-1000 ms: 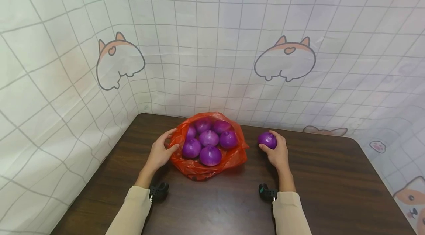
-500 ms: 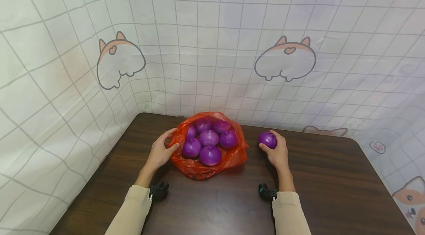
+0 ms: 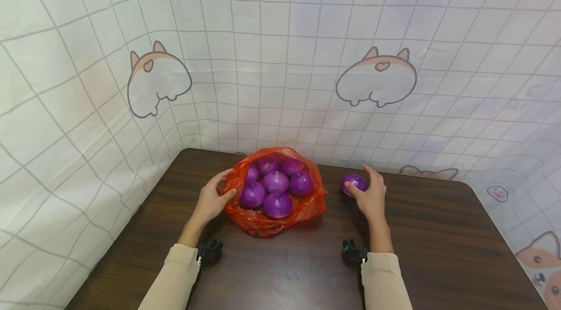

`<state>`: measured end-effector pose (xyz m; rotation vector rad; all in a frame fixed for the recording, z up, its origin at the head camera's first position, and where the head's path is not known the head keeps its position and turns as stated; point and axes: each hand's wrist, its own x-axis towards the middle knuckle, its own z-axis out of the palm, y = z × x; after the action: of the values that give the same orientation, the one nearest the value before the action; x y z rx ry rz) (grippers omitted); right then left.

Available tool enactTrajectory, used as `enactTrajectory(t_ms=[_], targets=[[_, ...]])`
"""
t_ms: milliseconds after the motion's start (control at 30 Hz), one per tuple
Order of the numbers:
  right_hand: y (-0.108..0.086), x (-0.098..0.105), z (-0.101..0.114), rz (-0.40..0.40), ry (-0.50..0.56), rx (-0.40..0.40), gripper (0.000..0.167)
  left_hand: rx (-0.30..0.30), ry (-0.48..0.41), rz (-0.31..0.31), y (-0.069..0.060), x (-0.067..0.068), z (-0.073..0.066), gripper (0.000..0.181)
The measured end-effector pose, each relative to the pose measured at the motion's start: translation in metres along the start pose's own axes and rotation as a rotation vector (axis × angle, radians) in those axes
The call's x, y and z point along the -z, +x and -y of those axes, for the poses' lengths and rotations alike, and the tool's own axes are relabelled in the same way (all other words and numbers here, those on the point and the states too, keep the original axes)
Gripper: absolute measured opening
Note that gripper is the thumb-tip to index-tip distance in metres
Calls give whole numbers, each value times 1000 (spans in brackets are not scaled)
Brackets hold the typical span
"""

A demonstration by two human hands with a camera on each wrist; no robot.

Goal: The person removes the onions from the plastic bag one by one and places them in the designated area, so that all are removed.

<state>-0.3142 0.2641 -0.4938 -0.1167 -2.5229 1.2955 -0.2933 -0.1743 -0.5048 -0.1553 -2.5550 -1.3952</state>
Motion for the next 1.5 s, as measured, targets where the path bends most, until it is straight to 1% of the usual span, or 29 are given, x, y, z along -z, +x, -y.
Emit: enactTrajectory(t_ms=[100, 167, 267, 367, 500, 633, 733, 900, 1100, 1200, 1367, 1500], targets=[[-3, 7, 16, -52, 31, 21, 75, 0, -2, 2, 0, 0, -1, 60], [-5, 10, 26, -93, 66, 63, 72, 0, -1, 4, 0, 0, -2, 60], [-9, 14, 45, -134, 129, 131, 67, 3, -2, 5, -1, 0, -3, 59], [-15, 16, 66, -144, 181, 192, 62, 6, 2, 6, -1, 0, -3, 59], [-25, 14, 90, -122, 230, 259, 59, 15, 4, 5, -2, 1, -4, 59], [-34, 6, 109, -70, 246, 317, 58, 15, 8, 4, -1, 1, -3, 59], [-40, -2, 120, -5, 250, 350, 58, 12, 13, 6, -1, 1, -2, 60], [-48, -21, 129, 117, 265, 409, 59, 11, 6, 6, -1, 1, -2, 59], [-54, -53, 126, 240, 276, 460, 56, 5, 5, 4, 0, 1, 0, 59], [-57, -68, 122, 307, 264, 477, 57, 6, 14, 4, 0, 0, 1, 60], [-61, -89, 112, 400, 204, 495, 59, 7, 16, 5, 0, 0, 1, 60], [-63, -99, 104, 437, 159, 487, 60, 3, 12, 4, -1, 0, -1, 59]])
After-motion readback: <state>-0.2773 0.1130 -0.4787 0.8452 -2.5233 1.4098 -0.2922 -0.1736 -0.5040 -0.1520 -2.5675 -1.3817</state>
